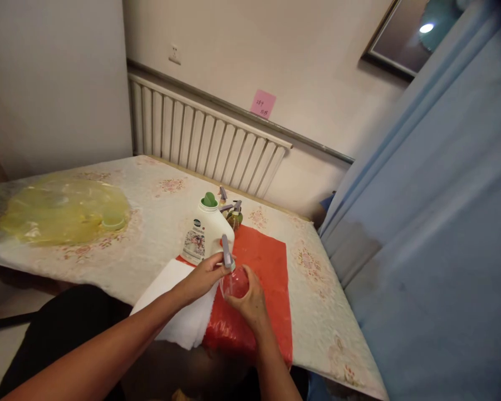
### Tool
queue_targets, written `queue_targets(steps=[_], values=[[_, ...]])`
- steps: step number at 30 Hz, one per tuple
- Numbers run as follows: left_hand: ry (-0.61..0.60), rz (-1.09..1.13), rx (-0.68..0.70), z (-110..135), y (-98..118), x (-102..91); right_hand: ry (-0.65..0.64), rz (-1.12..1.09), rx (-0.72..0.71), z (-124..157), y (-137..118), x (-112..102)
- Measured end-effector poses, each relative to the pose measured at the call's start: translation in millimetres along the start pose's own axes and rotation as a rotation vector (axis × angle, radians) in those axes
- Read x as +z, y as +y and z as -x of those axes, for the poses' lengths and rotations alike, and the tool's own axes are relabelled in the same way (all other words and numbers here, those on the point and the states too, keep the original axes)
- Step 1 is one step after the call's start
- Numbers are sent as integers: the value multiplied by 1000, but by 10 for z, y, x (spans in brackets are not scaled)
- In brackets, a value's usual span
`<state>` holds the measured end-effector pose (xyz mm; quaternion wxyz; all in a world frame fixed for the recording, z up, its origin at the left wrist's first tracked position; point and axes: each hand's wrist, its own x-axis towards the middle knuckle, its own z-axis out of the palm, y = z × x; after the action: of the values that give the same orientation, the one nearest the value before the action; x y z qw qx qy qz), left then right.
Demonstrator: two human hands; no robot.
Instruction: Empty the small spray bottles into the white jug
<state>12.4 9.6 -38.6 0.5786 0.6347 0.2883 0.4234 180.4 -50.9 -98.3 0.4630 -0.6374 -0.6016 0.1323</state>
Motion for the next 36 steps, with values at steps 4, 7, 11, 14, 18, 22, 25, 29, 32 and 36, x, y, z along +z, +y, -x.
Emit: queue_targets(steps=[4, 7, 11, 14, 18, 22, 25, 29, 32, 36], values=[[-50, -118, 18, -14, -65, 9, -7, -26, 68, 49, 49, 31], [-74, -178, 5, -28, -87, 16, -18, -78, 117, 83, 117, 90], [-84, -179, -9, -79, -118, 48, -16, -153, 167, 79, 175, 153], [-83, -219, 14, -150, -149, 74, 5, -191, 168, 31, 197, 160], [-65, -235, 35, -279, -208, 110, 32, -207, 178, -64, 277, 166], [-73, -200, 27, -417, -265, 163, 89, -214, 178, -165, 459, 230], [-93, -200, 8, -507, -295, 196, 117, -222, 173, -228, 581, 278], [-117, -223, 2, -598, -314, 207, 109, -259, 179, -272, 594, 257], [-124, -187, 8, -639, -308, 213, 90, -289, 182, -290, 546, 191], [-46, -217, -14, -593, -407, 217, 68, -261, 218, -359, 583, 119]])
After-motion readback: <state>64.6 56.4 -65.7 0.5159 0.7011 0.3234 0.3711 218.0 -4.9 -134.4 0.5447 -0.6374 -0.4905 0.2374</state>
